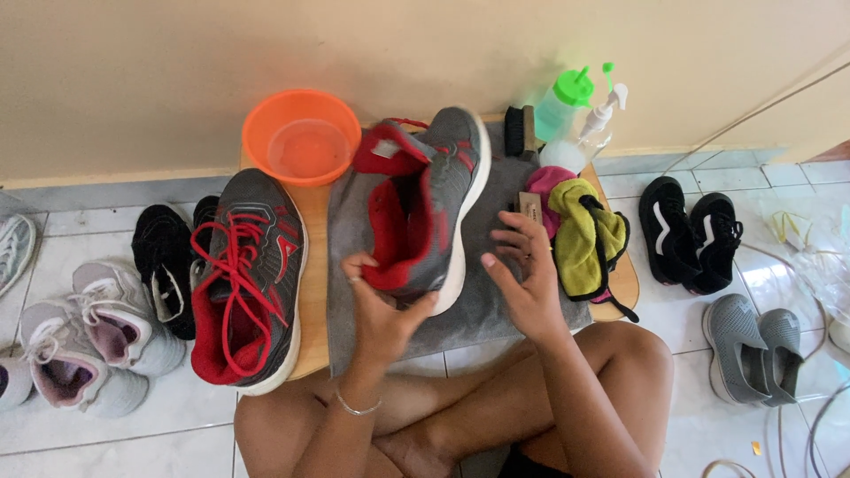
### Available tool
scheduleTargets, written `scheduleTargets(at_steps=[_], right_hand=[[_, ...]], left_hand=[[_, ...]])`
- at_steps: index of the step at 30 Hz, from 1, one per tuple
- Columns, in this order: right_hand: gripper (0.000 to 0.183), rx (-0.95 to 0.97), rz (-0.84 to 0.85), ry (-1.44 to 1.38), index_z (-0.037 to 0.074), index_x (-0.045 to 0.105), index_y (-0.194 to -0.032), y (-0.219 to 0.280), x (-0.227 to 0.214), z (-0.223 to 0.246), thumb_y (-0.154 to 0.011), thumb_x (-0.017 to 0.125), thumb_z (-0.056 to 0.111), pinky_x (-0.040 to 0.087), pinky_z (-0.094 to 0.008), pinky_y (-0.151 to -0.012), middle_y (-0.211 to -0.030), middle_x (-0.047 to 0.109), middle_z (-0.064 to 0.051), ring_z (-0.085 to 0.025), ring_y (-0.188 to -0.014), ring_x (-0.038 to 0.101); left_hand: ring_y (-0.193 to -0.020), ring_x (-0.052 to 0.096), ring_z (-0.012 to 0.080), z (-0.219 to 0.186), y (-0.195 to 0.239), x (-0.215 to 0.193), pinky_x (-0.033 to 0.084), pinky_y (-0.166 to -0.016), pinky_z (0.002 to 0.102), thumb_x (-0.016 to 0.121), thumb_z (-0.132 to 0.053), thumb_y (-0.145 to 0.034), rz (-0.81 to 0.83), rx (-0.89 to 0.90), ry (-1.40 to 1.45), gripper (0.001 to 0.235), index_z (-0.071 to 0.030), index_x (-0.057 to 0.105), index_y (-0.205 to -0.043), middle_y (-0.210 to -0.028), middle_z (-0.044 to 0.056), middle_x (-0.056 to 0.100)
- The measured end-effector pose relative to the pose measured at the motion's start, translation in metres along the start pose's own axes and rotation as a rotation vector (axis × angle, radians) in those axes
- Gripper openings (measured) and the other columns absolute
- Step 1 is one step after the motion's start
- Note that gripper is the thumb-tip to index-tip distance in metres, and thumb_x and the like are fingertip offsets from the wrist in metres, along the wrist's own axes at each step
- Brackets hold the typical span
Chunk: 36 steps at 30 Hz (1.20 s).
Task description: The person removes a red insole from a sneaker, scrubs it with a wet brush, wipes it with a cloth, and places it back into the shoe. The person then picks up the shoe and briefly inspects the sole.
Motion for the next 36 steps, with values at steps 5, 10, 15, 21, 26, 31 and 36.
scheduleTargets(at_steps=[5, 10, 15, 21, 26, 31, 36], right_hand=[[0.088, 0.056, 0.061, -0.201, 0.004, 0.022, -0.175, 0.001, 0.011, -0.012, -0.107, 0.075, 0.021, 0.041, -0.067, -0.121, -0.169, 0.035, -0.034, -0.052, -0.149, 0.045], [0.111, 0.137, 0.077, -0.649, 0.023, -0.001, -0.186, -0.001, 0.017, -0.038, -0.105, 0.074, 0.035, 0.047, -0.078, -0.116, -0.170, 0.038, -0.033, -0.055, -0.153, 0.051], [0.114, 0.148, -0.119, -0.309, 0.020, 0.026, -0.184, -0.002, -0.009, -0.057, -0.091, 0.090, 0.015, 0.060, -0.063, -0.107, -0.166, 0.053, -0.028, -0.042, -0.132, 0.064], [0.161, -0.026, -0.195, 0.216, 0.013, 0.014, -0.188, -0.001, 0.001, 0.043, -0.064, 0.115, 0.027, 0.054, -0.034, -0.097, -0.165, 0.053, -0.030, -0.027, -0.112, 0.058], [0.159, -0.175, -0.155, 0.404, 0.010, 0.028, -0.185, -0.003, 0.023, 0.079, -0.055, 0.117, 0.033, 0.056, -0.052, -0.094, -0.140, 0.066, -0.025, -0.036, -0.102, 0.064], [0.149, -0.183, -0.080, 0.452, 0.010, 0.022, -0.182, -0.009, 0.008, 0.101, -0.063, 0.109, 0.034, 0.050, -0.038, -0.108, -0.172, 0.058, -0.015, -0.021, -0.120, 0.061], [0.144, -0.482, 0.152, 0.596, 0.004, 0.022, -0.180, -0.016, 0.000, 0.142, -0.067, 0.105, 0.036, 0.043, -0.053, -0.136, -0.170, 0.063, -0.023, -0.042, -0.161, 0.056]], left_hand=[[-0.120, 0.068, 0.0306, -0.033, -0.009, 0.000, 0.053, -0.102, 0.046, 0.100, 0.010, -0.060, 0.102, -0.013, 0.469, 0.100, -0.015, 0.032, -0.130, -0.127, 0.019, 0.070], [-0.121, 0.069, 0.0371, -0.017, -0.004, 0.017, 0.053, -0.102, 0.051, 0.089, 0.019, -0.053, 0.225, -0.136, 0.703, 0.093, -0.015, 0.042, -0.126, -0.126, 0.023, 0.073], [-0.149, 0.054, 0.0370, -0.049, 0.001, 0.027, 0.043, -0.127, 0.052, 0.111, 0.002, -0.059, 0.379, -0.214, 0.254, 0.115, -0.003, 0.049, -0.155, -0.149, 0.023, 0.062], [-0.168, 0.009, 0.0618, -0.147, 0.001, 0.035, 0.008, -0.134, 0.078, 0.086, -0.015, -0.092, 0.192, 0.174, -0.136, 0.105, -0.007, 0.019, -0.173, -0.181, 0.038, 0.008], [-0.167, -0.003, 0.0667, -0.157, 0.004, 0.036, 0.003, -0.131, 0.082, 0.084, -0.011, -0.096, 0.210, 0.178, -0.276, 0.099, -0.003, 0.023, -0.173, -0.182, 0.038, -0.004], [-0.172, 0.031, 0.0381, -0.166, 0.009, 0.015, 0.030, -0.139, 0.052, 0.076, -0.036, -0.102, 0.070, 0.325, -0.467, 0.089, -0.008, 0.028, -0.172, -0.184, 0.024, 0.028], [-0.180, 0.017, 0.0408, -0.171, 0.009, 0.009, 0.011, -0.149, 0.055, 0.068, -0.040, -0.105, 0.109, 0.350, -0.360, 0.093, -0.001, 0.022, -0.176, -0.187, 0.028, 0.018]])
Point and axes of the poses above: each hand's wrist, its own y-axis away from the middle knuckle, its own x-axis out of the palm, z = x × y, the point moved 9 cm from there along -y, towards the middle knuckle
